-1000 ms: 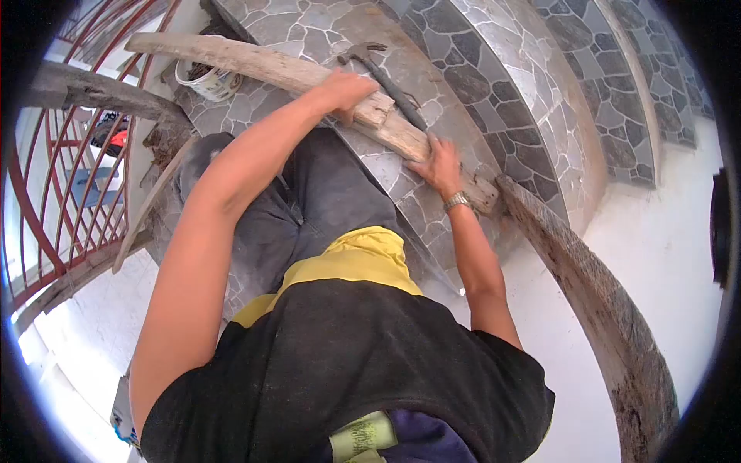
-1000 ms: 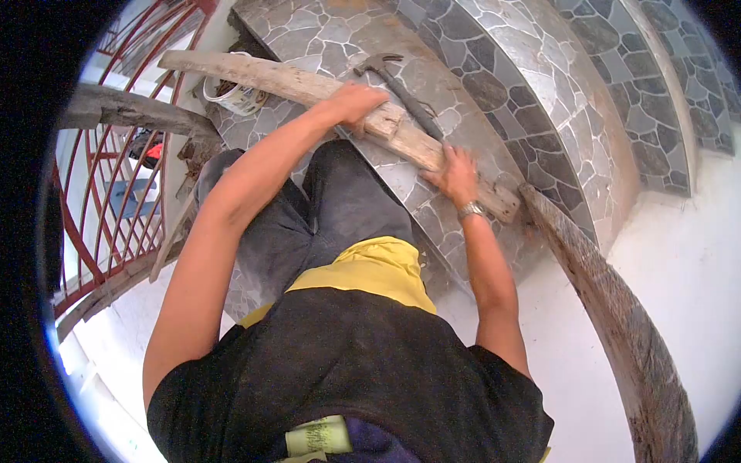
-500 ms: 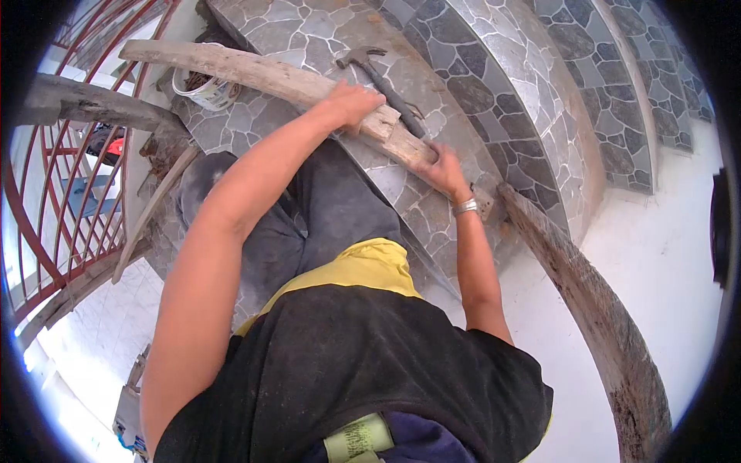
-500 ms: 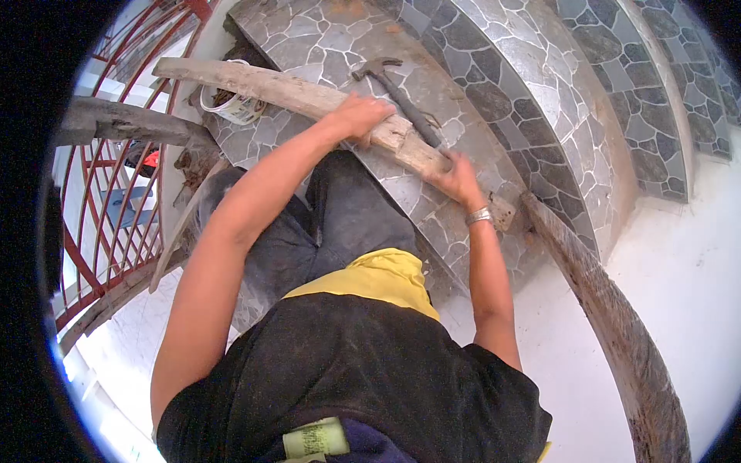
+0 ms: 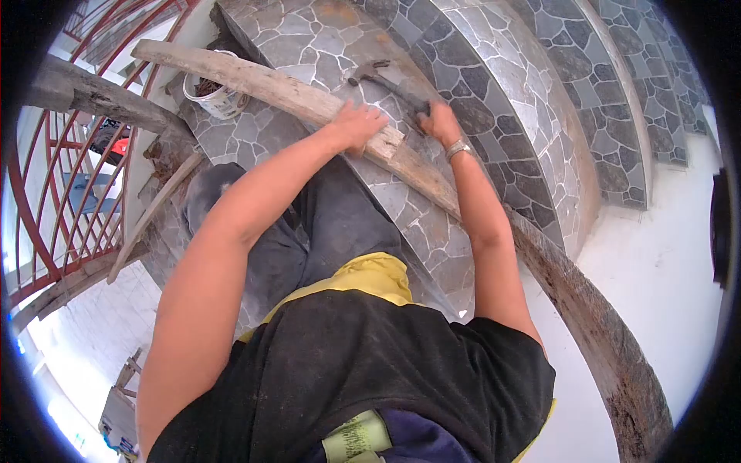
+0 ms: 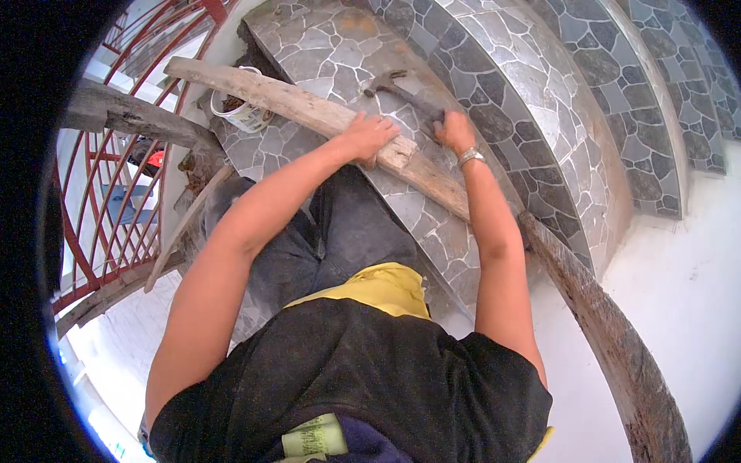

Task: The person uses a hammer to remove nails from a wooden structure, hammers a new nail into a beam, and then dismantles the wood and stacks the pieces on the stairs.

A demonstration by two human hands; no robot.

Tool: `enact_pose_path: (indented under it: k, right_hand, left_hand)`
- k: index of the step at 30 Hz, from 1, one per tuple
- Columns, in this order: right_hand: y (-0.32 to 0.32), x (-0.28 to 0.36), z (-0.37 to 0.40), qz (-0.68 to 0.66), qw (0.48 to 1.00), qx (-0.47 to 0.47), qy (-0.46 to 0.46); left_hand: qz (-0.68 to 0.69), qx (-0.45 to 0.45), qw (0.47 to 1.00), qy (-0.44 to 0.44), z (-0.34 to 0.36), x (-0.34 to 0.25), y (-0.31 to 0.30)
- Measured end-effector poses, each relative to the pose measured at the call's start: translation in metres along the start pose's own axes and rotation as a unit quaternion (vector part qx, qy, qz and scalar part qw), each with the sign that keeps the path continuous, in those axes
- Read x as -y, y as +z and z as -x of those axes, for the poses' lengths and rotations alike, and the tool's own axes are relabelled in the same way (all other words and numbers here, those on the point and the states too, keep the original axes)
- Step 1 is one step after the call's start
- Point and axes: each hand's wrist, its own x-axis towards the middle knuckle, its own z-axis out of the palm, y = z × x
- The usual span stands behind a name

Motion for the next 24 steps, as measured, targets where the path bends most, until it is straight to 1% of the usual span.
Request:
enact_pose_path:
  k: [3, 4, 6, 7, 9, 10, 13, 14, 15, 17, 18, 20, 21, 23, 24]
  right_hand:
    - [-0.012, -0.01, 0.001, 0.002, 0.996, -0.086, -0.001]
    - [-0.011, -0.008, 0.005, 0.047, 0.987, -0.153, 0.009]
    - [-0.01, -0.01, 0.003, 0.015, 0.987, -0.159, -0.004]
    - [-0.008, -0.011, 0.004, -0.001, 0.987, -0.161, -0.009]
    - [0.002, -0.006, 0.016, 0.003, 0.994, -0.107, 0.006]
    - [0.008, -0.004, 0.023, 0.004, 0.997, -0.079, 0.012]
    - [0.039, -0.018, 0.036, 0.011, 0.996, -0.088, 0.02]
    - [0.038, -0.015, 0.038, 0.01, 0.995, -0.088, 0.042]
    - [0.036, -0.011, 0.037, 0.022, 0.992, -0.119, 0.039]
    - [0.033, -0.003, 0.037, 0.047, 0.982, -0.178, 0.035]
    - [0.023, 0.003, 0.038, -0.012, 0.985, -0.167, 0.034]
    - [-0.005, 0.02, 0.035, -0.133, 0.981, -0.14, 0.029]
    - [-0.021, 0.034, 0.037, -0.156, 0.982, -0.103, 0.016]
    - [-0.056, 0.066, 0.044, -0.204, 0.979, -0.03, -0.008]
    - [-0.072, 0.082, 0.047, -0.228, 0.974, -0.007, 0.004]
  left_hand:
    - [0.032, 0.032, 0.999, -0.007, -0.004, 0.0, -0.003]
    - [0.031, 0.029, 0.999, -0.005, -0.004, -0.001, -0.004]
    - [0.027, 0.022, 0.999, -0.004, 0.0, 0.0, -0.009]
    - [0.033, 0.037, 0.999, -0.004, 0.001, 0.0, -0.012]
    - [0.049, 0.067, 0.997, -0.006, 0.006, -0.005, -0.03]
    - [0.054, 0.063, 0.997, -0.007, 0.007, -0.005, -0.03]
    - [0.059, 0.064, 0.996, -0.001, 0.002, -0.002, -0.022]
    - [0.054, 0.072, 0.996, 0.002, 0.001, -0.002, -0.023]
    - [0.049, 0.079, 0.996, 0.003, 0.001, -0.001, -0.024]
    - [0.126, 0.068, 0.99, 0.001, 0.004, 0.002, -0.033]
    - [0.166, 0.061, 0.984, -0.001, 0.004, 0.003, -0.036]
    - [0.26, -0.071, 0.963, 0.03, -0.007, 0.009, -0.042]
    - [0.304, -0.133, 0.942, 0.047, -0.014, 0.012, -0.041]
    - [0.233, -0.21, 0.941, 0.123, -0.017, 0.009, -0.061]
    - [0.196, -0.248, 0.934, 0.163, -0.019, 0.008, -0.069]
